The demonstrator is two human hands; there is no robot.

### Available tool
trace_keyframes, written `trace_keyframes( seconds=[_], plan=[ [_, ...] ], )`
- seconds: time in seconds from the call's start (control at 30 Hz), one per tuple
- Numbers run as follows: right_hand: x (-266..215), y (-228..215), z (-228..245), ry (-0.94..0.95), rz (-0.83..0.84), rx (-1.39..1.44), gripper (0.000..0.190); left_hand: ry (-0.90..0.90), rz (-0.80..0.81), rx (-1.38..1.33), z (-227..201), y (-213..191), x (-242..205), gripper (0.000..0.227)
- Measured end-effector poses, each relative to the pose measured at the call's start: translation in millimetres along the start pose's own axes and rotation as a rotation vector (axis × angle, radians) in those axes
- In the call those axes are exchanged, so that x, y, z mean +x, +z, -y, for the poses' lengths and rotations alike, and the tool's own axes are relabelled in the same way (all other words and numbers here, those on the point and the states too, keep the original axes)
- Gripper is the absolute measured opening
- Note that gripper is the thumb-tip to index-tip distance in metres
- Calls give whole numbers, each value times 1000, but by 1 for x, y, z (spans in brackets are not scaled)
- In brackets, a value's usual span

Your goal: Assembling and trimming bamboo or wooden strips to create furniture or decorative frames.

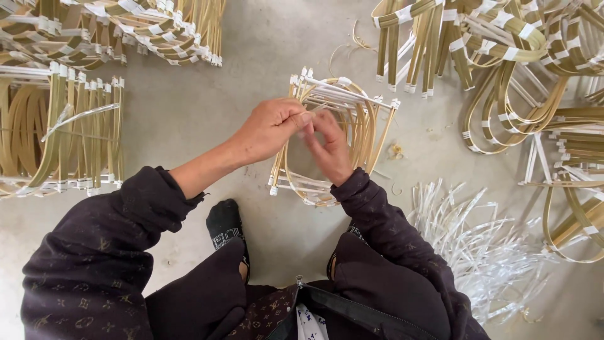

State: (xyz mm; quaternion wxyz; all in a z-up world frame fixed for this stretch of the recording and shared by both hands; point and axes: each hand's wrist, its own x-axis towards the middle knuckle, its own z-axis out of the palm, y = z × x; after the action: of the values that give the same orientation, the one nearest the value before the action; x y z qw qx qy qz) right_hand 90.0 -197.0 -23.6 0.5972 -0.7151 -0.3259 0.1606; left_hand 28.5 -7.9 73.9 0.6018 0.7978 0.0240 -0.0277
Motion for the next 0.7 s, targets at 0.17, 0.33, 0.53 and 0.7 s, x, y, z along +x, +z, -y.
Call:
trace_keyframes(
  seconds=[0.17,0.33,0.53,0.7],
  plan=[
    [2,8,5,-95,-9,25,17,49,49,-97,4,6,-1,23],
    [-2,10,-17,46,-71,355,13,100,-29,44,21,10,-10,16],
    [-1,10,-1,-63,-120,15,15,73,-191,280,69,14,-9,12],
    [-3,6,34,-96,-165,-205,14,73,-108,350,82,12,3,12]
  ],
)
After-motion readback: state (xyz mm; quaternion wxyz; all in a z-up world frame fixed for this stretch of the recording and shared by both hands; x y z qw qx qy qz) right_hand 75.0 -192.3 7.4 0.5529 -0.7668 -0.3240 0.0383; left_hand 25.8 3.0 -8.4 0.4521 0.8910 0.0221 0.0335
